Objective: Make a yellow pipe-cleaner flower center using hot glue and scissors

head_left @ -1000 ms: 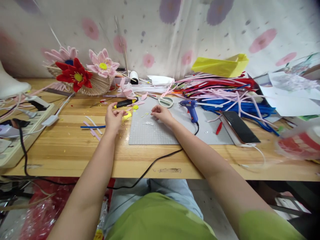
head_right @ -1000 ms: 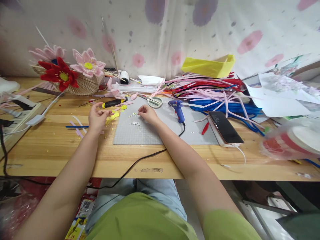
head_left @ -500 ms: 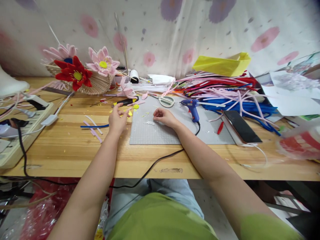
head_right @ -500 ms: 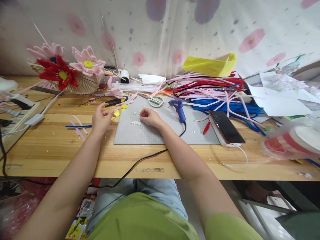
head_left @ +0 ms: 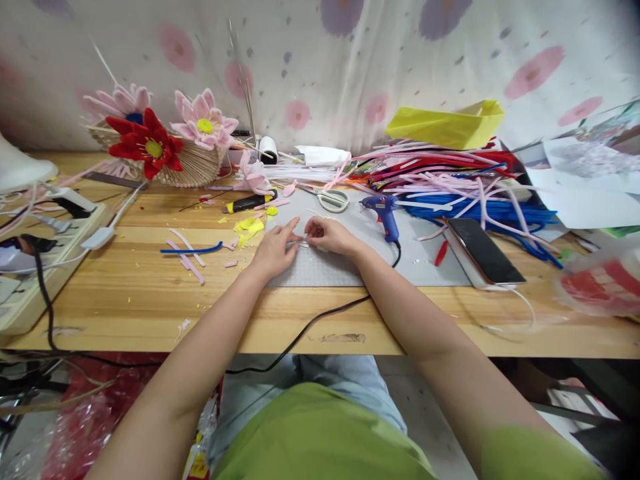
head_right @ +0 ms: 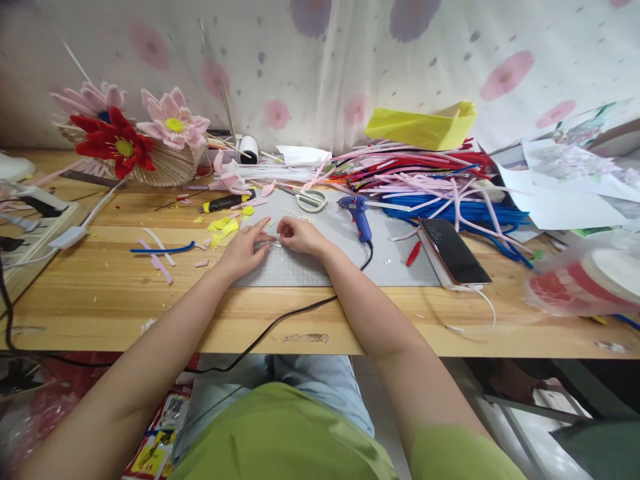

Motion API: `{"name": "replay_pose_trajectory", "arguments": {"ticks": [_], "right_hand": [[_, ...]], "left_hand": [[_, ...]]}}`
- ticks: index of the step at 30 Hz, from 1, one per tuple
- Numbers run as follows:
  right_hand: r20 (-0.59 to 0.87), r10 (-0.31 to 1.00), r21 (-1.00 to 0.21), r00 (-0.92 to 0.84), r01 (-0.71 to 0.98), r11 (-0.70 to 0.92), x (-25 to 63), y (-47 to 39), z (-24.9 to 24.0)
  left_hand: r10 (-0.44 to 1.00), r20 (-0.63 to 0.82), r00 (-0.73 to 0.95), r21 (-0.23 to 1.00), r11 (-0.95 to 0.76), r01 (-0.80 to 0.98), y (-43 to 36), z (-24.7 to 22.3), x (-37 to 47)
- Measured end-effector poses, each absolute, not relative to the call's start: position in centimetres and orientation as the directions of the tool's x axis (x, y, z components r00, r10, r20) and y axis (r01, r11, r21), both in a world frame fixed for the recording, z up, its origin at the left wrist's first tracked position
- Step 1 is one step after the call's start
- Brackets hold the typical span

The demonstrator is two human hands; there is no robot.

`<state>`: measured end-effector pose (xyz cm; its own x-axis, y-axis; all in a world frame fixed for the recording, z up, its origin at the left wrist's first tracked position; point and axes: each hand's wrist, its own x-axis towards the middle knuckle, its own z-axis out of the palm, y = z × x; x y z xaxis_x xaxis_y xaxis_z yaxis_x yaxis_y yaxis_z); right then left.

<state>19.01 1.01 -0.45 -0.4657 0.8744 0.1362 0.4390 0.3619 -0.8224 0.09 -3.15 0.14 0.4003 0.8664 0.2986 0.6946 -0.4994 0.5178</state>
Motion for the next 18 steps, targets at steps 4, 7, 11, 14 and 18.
{"name": "replay_pose_trajectory", "arguments": {"ticks": [4, 7, 11, 14, 18], "right_hand": [[0.138, 0.871, -0.851, -0.472, 0.394, 0.348, 19.16, 1.14, -0.57], [0.126, 0.864, -0.859, -0.488, 0.382, 0.341, 19.21, 1.16, -0.54], [0.119, 0.86, -0.847, -0.497, 0.401, 0.349, 19.13, 1.03, -0.35], [0.13, 0.871, -0.831, -0.473, 0.427, 0.356, 19.08, 0.9, -0.16], [0.079, 0.89, -0.886, -0.45, 0.377, 0.269, 19.44, 0.94, 0.29]], "left_hand": [[0.878, 0.278, 0.391, 0.522, -0.479, 0.705, -3.08, -0.06, -0.1], [0.88, 0.276, 0.385, 0.524, -0.474, 0.708, -3.1, -0.07, -0.28], [0.881, 0.283, 0.379, 0.53, -0.473, 0.704, -3.13, -0.05, -0.3], [0.881, 0.29, 0.374, 0.527, -0.473, 0.706, -3.11, -0.1, -0.29], [0.882, 0.282, 0.378, 0.52, -0.471, 0.712, -3.12, -0.1, -0.29]]}}
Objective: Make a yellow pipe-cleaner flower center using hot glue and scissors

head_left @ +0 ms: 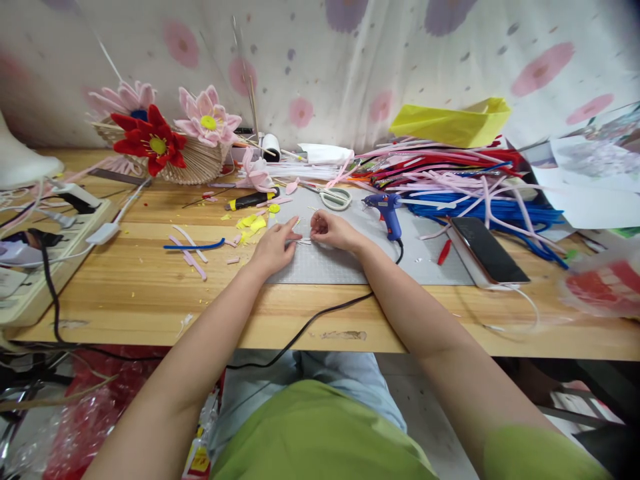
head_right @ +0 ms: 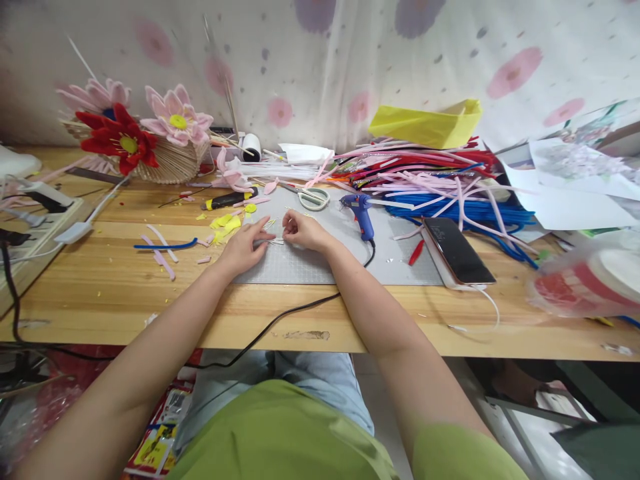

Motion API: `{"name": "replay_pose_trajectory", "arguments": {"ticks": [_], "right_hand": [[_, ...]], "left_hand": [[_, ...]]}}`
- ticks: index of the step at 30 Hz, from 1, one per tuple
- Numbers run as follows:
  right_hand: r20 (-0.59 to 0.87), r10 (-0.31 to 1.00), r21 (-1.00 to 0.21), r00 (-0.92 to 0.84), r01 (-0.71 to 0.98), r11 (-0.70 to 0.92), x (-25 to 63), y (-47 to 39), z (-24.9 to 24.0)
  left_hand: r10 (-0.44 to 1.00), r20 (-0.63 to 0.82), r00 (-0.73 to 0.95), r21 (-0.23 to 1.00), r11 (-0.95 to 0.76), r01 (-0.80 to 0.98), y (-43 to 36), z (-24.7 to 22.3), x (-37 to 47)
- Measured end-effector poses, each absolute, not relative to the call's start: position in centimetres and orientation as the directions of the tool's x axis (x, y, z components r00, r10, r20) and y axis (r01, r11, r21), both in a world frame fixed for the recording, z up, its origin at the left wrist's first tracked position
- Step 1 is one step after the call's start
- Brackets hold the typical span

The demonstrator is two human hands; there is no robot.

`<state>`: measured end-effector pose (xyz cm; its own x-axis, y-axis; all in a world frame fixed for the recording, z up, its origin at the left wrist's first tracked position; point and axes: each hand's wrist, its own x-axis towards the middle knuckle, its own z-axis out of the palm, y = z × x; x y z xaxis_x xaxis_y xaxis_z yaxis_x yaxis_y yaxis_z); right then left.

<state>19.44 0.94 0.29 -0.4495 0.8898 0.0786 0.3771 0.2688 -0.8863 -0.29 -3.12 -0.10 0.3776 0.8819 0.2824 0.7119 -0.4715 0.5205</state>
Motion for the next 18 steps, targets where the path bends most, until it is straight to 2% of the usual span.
{"name": "replay_pose_trajectory", "arguments": {"ticks": [5, 9, 12, 18], "right_hand": [[-0.07, 0.883, -0.972, -0.463, 0.232, 0.045, 20.9, 1.2, 1.1], [-0.075, 0.869, -0.997, -0.49, 0.055, -0.055, 21.7, 1.2, 1.5], [-0.055, 0.861, -0.998, -0.506, -0.001, -0.065, 21.7, 1.1, 1.6], [-0.027, 0.87, -0.997, -0.493, 0.076, 0.012, 20.4, 1.1, 1.1]], "left_hand": [[0.881, 0.28, 0.38, 0.52, -0.472, 0.712, -3.1, -0.2, -0.3], [0.882, 0.286, 0.375, 0.533, -0.472, 0.702, -3.1, -0.3, -0.2], [0.896, 0.3, 0.327, 0.577, -0.443, 0.686, -2.9, -0.4, -0.2], [0.947, 0.266, 0.18, 0.742, -0.32, 0.589, -2.6, -0.6, -0.4]]}}
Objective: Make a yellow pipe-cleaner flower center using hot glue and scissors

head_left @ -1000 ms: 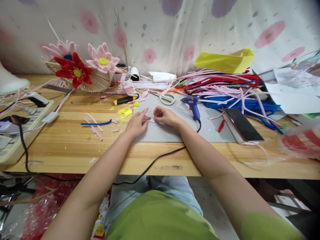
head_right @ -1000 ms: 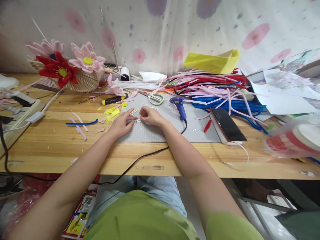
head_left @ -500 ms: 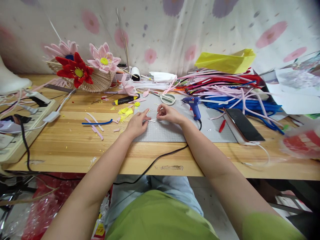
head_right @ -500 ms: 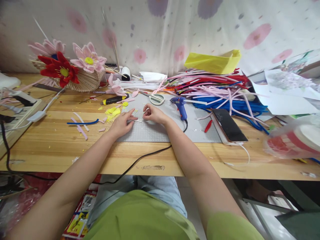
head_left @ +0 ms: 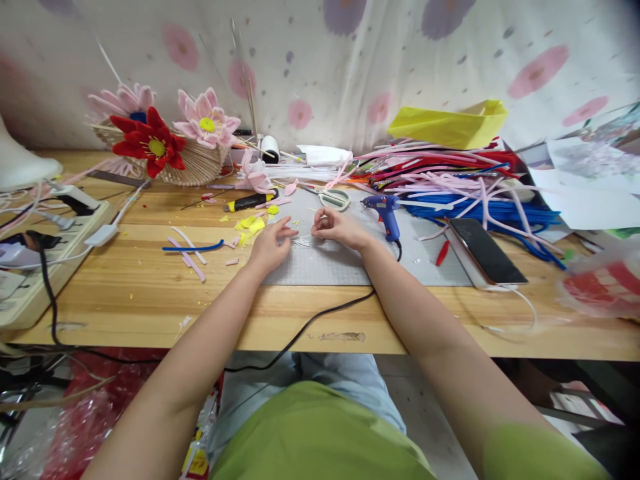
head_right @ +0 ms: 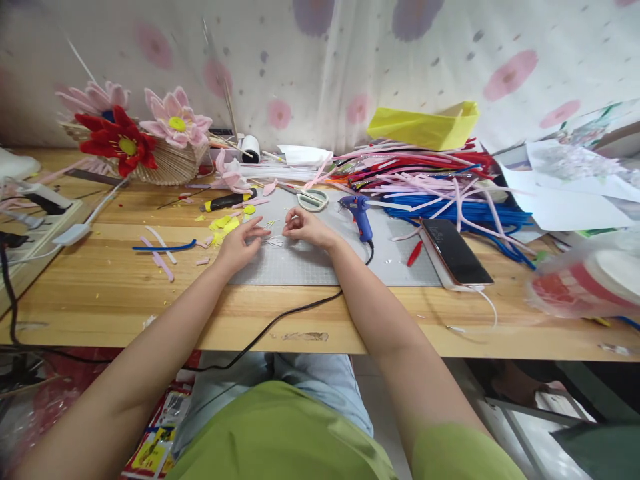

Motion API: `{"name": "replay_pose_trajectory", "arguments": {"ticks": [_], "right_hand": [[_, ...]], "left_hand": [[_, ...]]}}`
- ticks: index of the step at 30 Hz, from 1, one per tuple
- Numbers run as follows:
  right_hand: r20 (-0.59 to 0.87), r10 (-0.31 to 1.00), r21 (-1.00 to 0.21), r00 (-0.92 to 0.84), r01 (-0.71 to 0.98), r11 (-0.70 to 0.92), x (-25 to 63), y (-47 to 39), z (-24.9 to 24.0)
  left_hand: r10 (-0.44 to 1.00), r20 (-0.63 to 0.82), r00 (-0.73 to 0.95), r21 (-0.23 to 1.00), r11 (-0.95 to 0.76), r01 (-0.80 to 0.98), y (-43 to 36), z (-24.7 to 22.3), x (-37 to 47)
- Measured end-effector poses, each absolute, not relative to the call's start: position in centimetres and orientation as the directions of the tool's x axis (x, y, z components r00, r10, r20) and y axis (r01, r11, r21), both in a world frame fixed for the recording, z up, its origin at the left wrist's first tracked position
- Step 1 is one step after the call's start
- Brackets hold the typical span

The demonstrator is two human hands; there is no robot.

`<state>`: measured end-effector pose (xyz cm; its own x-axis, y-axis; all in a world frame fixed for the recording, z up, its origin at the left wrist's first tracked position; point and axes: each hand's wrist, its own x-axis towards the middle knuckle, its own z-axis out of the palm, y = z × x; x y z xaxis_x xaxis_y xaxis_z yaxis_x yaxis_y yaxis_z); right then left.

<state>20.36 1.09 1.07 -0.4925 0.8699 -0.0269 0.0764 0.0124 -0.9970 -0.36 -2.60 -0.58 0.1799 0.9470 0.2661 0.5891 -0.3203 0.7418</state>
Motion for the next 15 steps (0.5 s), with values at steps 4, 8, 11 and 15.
{"name": "replay_pose_trajectory", "arguments": {"ticks": [4, 8, 11, 15], "right_hand": [[0.014, 0.888, -0.995, -0.459, 0.083, 0.059, 19.5, 1.1, 0.7], [0.06, 0.895, -0.987, -0.442, 0.109, 0.121, 19.0, 1.1, 0.3], [0.087, 0.891, -0.975, -0.446, 0.146, 0.169, 18.9, 1.2, 0.1], [0.111, 0.883, -0.967, -0.456, 0.157, 0.202, 18.9, 1.2, 0.2]], "left_hand": [[0.961, 0.264, 0.081, 0.826, -0.268, 0.496, -2.6, -0.3, -0.2], [0.947, 0.31, -0.082, 0.871, -0.248, 0.424, -2.5, 0.2, 0.2], [0.945, 0.31, -0.102, 0.866, -0.237, 0.44, -2.5, 0.4, 0.3], [0.958, 0.276, 0.078, 0.754, -0.266, 0.601, -2.8, 0.5, 0.5]]}}
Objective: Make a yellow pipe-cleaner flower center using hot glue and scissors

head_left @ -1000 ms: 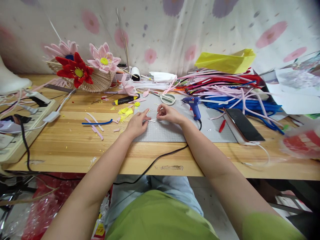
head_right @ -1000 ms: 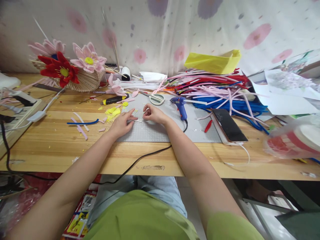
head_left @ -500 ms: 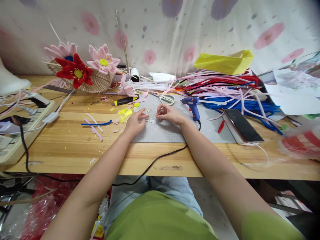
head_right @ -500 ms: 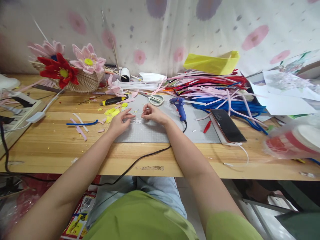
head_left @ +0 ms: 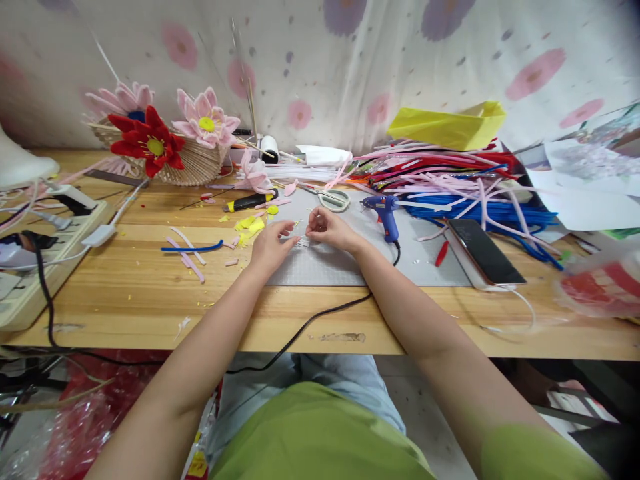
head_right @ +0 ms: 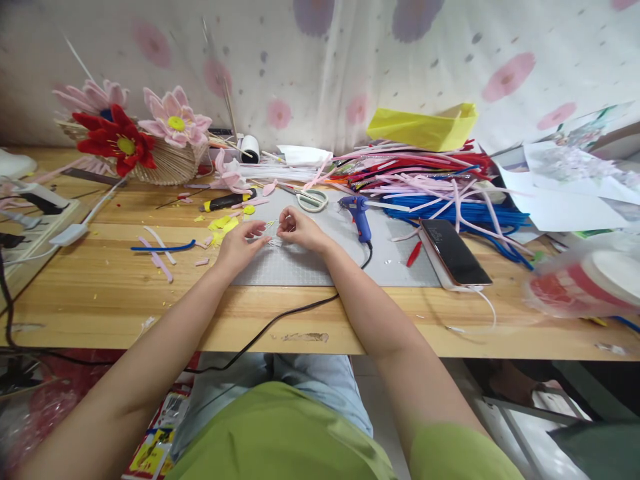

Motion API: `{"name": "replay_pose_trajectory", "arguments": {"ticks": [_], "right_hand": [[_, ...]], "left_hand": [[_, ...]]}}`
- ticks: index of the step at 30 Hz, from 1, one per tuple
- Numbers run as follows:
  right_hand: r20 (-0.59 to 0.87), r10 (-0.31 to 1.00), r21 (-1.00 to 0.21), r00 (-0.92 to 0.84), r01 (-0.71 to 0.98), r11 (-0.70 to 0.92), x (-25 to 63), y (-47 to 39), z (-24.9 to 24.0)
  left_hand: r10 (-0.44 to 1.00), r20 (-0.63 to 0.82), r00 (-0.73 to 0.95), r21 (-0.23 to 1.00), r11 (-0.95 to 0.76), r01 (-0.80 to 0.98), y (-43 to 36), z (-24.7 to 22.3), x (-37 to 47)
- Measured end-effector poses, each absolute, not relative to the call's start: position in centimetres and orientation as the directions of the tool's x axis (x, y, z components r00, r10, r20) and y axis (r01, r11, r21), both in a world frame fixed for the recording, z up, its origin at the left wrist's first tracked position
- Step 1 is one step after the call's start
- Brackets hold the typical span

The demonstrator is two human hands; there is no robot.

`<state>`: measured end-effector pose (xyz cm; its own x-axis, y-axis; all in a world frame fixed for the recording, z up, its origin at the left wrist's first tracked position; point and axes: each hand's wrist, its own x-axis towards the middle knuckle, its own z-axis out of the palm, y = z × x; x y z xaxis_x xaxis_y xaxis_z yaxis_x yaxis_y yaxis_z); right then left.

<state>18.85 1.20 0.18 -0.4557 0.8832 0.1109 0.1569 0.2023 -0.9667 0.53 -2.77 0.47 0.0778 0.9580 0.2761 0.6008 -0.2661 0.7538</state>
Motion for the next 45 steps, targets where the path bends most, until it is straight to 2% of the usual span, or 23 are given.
{"name": "replay_pose_trajectory", "arguments": {"ticks": [5, 12, 15, 18, 20, 23, 25, 27, 29, 32, 36, 38, 40, 42, 45], "right_hand": [[0.117, 0.878, -0.968, -0.464, 0.142, 0.205, 18.8, 1.0, 0.3], [0.066, 0.903, -0.965, -0.424, 0.204, 0.166, 19.9, 1.3, 1.4], [-0.019, 0.889, -0.927, -0.458, 0.341, 0.156, 22.3, 0.9, 3.6], [-0.212, 0.836, -0.881, -0.506, 0.469, 0.06, 26.0, -0.2, 6.0], [-0.362, 0.8, -0.816, -0.478, 0.577, -0.025, 29.0, -1.0, 7.0], [-0.505, 0.809, -0.648, -0.302, 0.751, -0.125, 33.3, -1.9, 7.4], [-0.465, 0.88, -0.497, -0.102, 0.852, -0.164, 35.2, -2.0, 7.0], [-0.319, 0.944, -0.4, 0.078, 0.892, -0.209, 35.9, -1.7, 6.3], [-0.177, 0.976, -0.454, 0.13, 0.869, -0.198, 35.3, -1.1, 5.1], [-0.041, 0.995, -0.663, 0.087, 0.743, -0.093, 33.4, 0.2, 2.7], [0.062, 0.93, -0.772, 0.363, 0.607, -0.186, 30.9, 1.2, 0.5], [0.083, 0.903, -0.862, 0.422, 0.485, -0.148, 29.8, 1.0, 0.7], [0.089, 0.935, -0.931, 0.342, 0.363, -0.045, 28.4, 0.2, 1.4], [0.079, 0.986, -0.955, 0.146, 0.296, 0.033, 26.9, -0.7, 2.1], [0.032, 0.993, -0.952, -0.116, 0.298, 0.066, 24.4, -1.7, 2.3]], "left_hand": [[0.948, 0.286, 0.137, 0.632, -0.294, 0.717, -3.1, 0.5, 0.9], [0.957, 0.273, 0.097, 0.645, -0.257, 0.72, -3.1, 0.4, 0.8], [0.958, 0.283, 0.054, 0.671, -0.237, 0.703, -2.9, 0.1, 0.7], [0.964, 0.264, 0.008, 0.709, -0.2, 0.676, -2.8, 0.1, 0.6], [0.973, 0.227, -0.036, 0.74, -0.148, 0.656, -2.8, 0.2, 0.5], [0.978, 0.192, -0.085, 0.768, -0.096, 0.633, -2.7, 0.3, 0.4], [0.976, 0.193, -0.101, 0.776, -0.089, 0.625, -2.6, 0.3, 0.4], [0.973, 0.199, -0.113, 0.786, -0.09, 0.612, -2.5, 0.2, 0.4], [0.972, 0.201, -0.121, 0.811, -0.096, 0.578, -2.4, 0.0, 0.4], [0.972, 0.197, -0.13, 0.852, -0.104, 0.512, -2.4, 0.0, 0.3], [0.967, 0.193, -0.165, 0.867, -0.09, 0.49, -2.6, 0.0, 0.2], [0.967, 0.185, -0.176, 0.875, -0.08, 0.477, -2.6, -0.2, 0.2], [0.969, 0.18, -0.171, 0.884, -0.083, 0.46, -2.4, -0.4, 0.2], [0.97, 0.18, -0.164, 0.89, -0.09, 0.448, -2.3, -0.6, 0.2], [0.967, 0.19, -0.171, 0.891, -0.097, 0.444, -2.1, -0.8, 0.1]]}}
